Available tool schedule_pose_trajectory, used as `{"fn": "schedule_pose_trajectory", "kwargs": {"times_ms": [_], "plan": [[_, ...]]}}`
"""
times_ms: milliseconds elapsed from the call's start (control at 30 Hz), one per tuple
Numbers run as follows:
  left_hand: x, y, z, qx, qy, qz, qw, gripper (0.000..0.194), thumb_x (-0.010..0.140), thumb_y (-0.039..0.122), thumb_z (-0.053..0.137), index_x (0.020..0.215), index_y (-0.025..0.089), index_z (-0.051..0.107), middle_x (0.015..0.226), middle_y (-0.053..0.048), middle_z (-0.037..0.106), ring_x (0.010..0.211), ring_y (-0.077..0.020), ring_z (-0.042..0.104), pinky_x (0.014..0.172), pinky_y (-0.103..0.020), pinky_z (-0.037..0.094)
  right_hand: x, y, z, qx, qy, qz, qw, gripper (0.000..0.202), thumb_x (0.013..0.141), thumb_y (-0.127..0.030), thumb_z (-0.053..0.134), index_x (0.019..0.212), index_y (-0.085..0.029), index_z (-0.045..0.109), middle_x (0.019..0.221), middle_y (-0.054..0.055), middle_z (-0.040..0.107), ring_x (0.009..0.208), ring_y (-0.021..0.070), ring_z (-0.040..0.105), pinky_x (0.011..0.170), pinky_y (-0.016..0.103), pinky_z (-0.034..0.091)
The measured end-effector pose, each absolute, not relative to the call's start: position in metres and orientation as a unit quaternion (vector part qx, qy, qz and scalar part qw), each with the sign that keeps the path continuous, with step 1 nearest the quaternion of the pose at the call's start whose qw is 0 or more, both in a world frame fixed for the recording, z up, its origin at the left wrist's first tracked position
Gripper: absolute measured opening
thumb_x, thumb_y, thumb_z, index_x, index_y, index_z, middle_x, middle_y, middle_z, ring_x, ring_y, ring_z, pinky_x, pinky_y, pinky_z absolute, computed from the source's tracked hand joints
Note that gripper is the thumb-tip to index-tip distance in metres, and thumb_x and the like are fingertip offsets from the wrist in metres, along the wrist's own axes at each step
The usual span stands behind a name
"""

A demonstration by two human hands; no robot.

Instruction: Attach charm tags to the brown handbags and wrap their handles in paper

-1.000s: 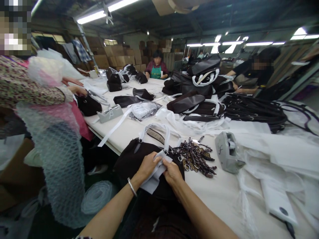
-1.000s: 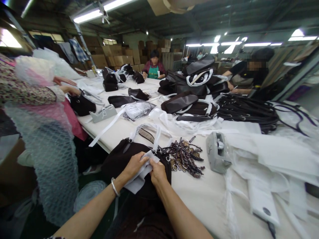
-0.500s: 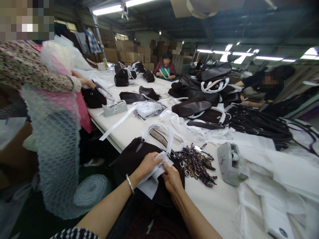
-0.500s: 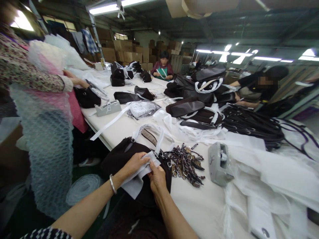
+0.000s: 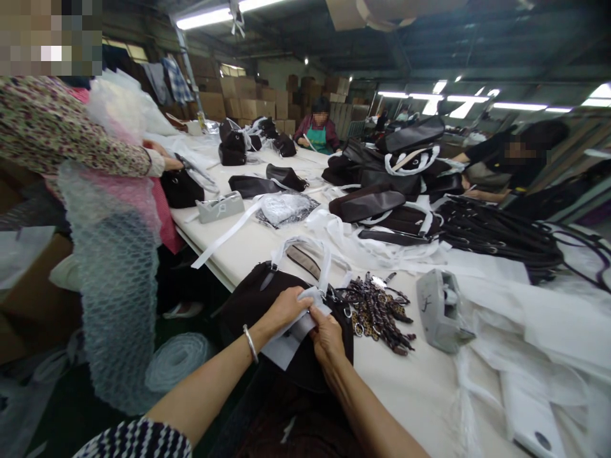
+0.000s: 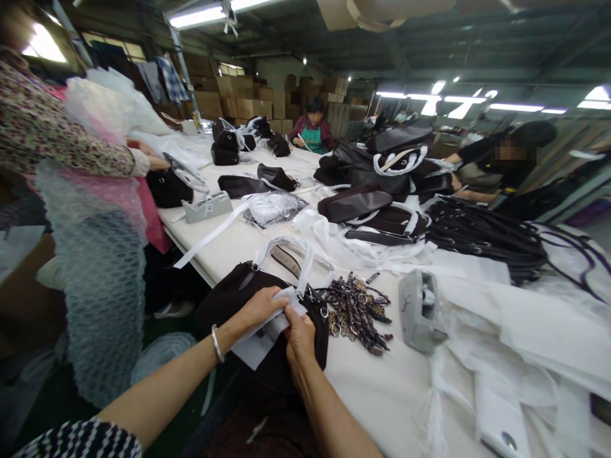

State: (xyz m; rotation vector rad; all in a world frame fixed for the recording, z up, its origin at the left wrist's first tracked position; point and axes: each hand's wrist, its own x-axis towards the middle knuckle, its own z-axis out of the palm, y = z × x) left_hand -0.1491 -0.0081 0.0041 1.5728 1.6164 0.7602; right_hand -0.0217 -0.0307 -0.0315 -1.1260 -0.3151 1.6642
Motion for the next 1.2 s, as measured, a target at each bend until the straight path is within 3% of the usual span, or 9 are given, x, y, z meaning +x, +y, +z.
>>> {"fn": "schedule_pose_trajectory", "kwargs": {"times_ms": [133, 267, 433, 500, 567, 800, 1000, 1100, 1200], "plan": [[-0.151, -0.009, -0.002, 0.579, 0.627, 0.316, 0.414, 0.031, 0.076, 0.043, 0.057, 0.074, 0.013, 0.061, 0.064, 0.001, 0.055, 0.059, -0.0131, 0.047, 0.054, -0.024, 0.033, -0.016, -0.037, -0.019, -0.48, -0.176, 0.707, 0.489, 0.041, 0.051, -0.033, 0.087, 0.084, -0.015, 0.071, 0.08, 0.005, 0.075, 0.063, 0.0166, 0.065, 0.059, 0.028, 0.053], [-0.155, -0.008, -0.004, 0.501, 0.566, 0.36, 0.547, 0.037, 0.071, 0.048, 0.064, 0.074, 0.012, 0.061, 0.06, 0.001, 0.054, 0.053, -0.0102, 0.042, 0.05, -0.022, 0.029, 0.014, -0.043, 0.005, -0.455, -0.378, 0.708, 0.387, 0.048, 0.058, -0.024, 0.083, 0.104, -0.016, 0.071, 0.098, 0.008, 0.074, 0.075, 0.0205, 0.068, 0.072, 0.033, 0.054], [-0.159, -0.003, -0.01, 0.491, 0.524, 0.351, 0.601, 0.043, 0.067, 0.054, 0.067, 0.07, 0.012, 0.059, 0.059, 0.002, 0.051, 0.053, -0.0095, 0.039, 0.05, -0.023, 0.027, 0.046, -0.021, 0.025, -0.462, -0.733, 0.325, 0.38, 0.058, 0.067, -0.008, 0.072, 0.121, -0.029, 0.065, 0.12, 0.007, 0.066, 0.104, 0.0274, 0.061, 0.094, 0.045, 0.047], [-0.159, -0.002, -0.014, 0.499, 0.533, 0.345, 0.59, 0.042, 0.069, 0.053, 0.066, 0.07, 0.012, 0.059, 0.059, 0.002, 0.051, 0.053, -0.0097, 0.039, 0.051, -0.023, 0.027, 0.05, -0.006, 0.026, -0.39, -0.833, 0.221, 0.324, 0.039, 0.074, -0.009, 0.069, 0.109, -0.028, 0.07, 0.118, 0.006, 0.066, 0.111, 0.0278, 0.056, 0.098, 0.047, 0.044], [-0.157, -0.002, -0.016, 0.513, 0.543, 0.342, 0.57, 0.039, 0.073, 0.051, 0.063, 0.071, 0.012, 0.059, 0.06, 0.002, 0.05, 0.053, -0.0102, 0.04, 0.051, -0.024, 0.026, 0.05, 0.007, 0.023, -0.326, -0.882, 0.181, 0.287, 0.017, 0.081, -0.014, 0.067, 0.093, -0.026, 0.072, 0.105, 0.005, 0.07, 0.102, 0.0249, 0.059, 0.091, 0.044, 0.046], [-0.142, -0.014, -0.008, 0.596, 0.614, 0.351, 0.381, 0.028, 0.079, 0.042, 0.058, 0.072, 0.015, 0.058, 0.067, 0.001, 0.055, 0.063, -0.0135, 0.048, 0.057, -0.025, 0.031, 0.04, 0.034, 0.016, -0.265, -0.906, 0.196, 0.267, 0.004, 0.083, -0.024, 0.071, 0.085, -0.026, 0.073, 0.089, 0.003, 0.069, 0.09, 0.0206, 0.059, 0.084, 0.038, 0.045], [-0.143, -0.024, -0.004, 0.529, 0.534, 0.324, 0.574, 0.026, 0.084, 0.037, 0.051, 0.097, 0.016, 0.058, 0.075, 0.0, 0.06, 0.06, -0.0132, 0.053, 0.055, -0.024, 0.039, 0.029, 0.046, 0.01, -0.33, -0.837, 0.312, 0.305, 0.016, 0.074, -0.024, 0.077, 0.088, -0.023, 0.069, 0.118, 0.006, 0.063, 0.114, 0.023, 0.055, 0.101, 0.04, 0.042], [-0.148, -0.025, -0.006, 0.571, 0.518, 0.328, 0.546, 0.021, 0.077, 0.025, 0.054, 0.095, 0.015, 0.061, 0.088, -0.003, 0.063, 0.074, -0.0149, 0.056, 0.068, -0.025, 0.044, 0.026, 0.052, 0.005, -0.335, -0.833, 0.342, 0.278, 0.041, 0.073, -0.024, 0.076, 0.112, -0.025, 0.065, 0.127, 0.007, 0.061, 0.12, 0.0231, 0.053, 0.106, 0.041, 0.038], [-0.15, -0.027, -0.009, 0.552, 0.542, 0.347, 0.53, 0.032, 0.08, 0.028, 0.051, 0.108, 0.016, 0.061, 0.106, -0.007, 0.064, 0.094, -0.0193, 0.058, 0.086, -0.029, 0.045, 0.025, 0.056, 0.0, -0.329, -0.851, 0.333, 0.238, 0.034, 0.076, -0.025, 0.074, 0.11, -0.026, 0.068, 0.117, 0.006, 0.067, 0.12, 0.0237, 0.054, 0.105, 0.042, 0.037]]}}
